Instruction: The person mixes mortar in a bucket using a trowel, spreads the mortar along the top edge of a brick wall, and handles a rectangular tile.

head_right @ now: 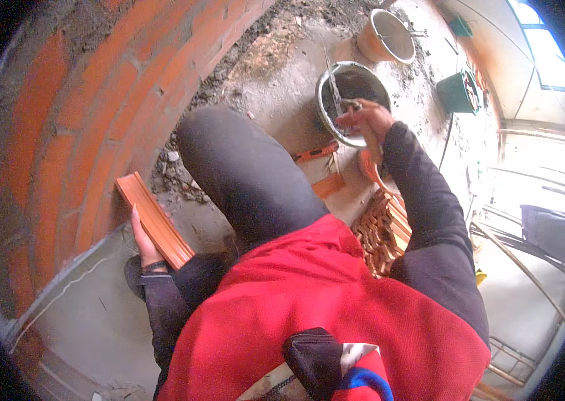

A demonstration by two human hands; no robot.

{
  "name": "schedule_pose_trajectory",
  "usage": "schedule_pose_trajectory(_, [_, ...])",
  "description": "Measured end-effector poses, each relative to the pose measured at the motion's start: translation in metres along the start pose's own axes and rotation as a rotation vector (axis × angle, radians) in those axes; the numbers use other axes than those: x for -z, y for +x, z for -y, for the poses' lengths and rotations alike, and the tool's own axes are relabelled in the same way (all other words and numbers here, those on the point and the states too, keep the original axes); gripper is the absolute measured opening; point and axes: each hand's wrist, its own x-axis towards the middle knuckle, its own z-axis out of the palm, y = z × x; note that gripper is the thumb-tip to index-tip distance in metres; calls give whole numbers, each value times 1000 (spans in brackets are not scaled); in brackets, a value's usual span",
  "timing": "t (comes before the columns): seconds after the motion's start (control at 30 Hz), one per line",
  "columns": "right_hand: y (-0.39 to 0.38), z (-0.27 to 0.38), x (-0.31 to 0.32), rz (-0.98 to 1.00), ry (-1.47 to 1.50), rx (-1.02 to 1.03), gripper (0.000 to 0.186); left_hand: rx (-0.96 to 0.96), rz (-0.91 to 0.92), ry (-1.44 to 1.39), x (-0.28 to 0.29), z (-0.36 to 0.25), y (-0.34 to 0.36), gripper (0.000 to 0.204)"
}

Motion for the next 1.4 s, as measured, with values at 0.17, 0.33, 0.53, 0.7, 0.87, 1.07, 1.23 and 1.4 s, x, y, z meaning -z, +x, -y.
schedule_pose_trajectory(0.17, [1,57,62,-399,-74,82,16,56,-77,43,12,1,-9,62])
schedule_pose_trajectory(0.33, [2,91,63,-561,-256,146,13,85,-33,173,6,7,-14,56])
schedule_pose_trajectory(0.53, [5,134,44,-391,-314,195,10,77,-17,140,1,3,-9,57])
schedule_pose_trajectory(0.7, [21,111,21,-452,-84,221,6,84,10,133,-5,6,-6,58])
schedule_pose_trajectory(0.87, [40,111,-18,-352,291,189,9,84,-45,163,-4,4,-7,58])
schedule_pose_trajectory(1.07, [67,107,-70,-465,580,197,17,88,-91,157,-3,8,-8,60])
schedule_pose_trajectory(1.23, [89,116,-112,-240,518,434,15,71,-101,164,-6,6,-8,62])
schedule_pose_trajectory(1.4, [123,134,-97,-230,-40,411,16,118,-149,167,-7,11,-3,60])
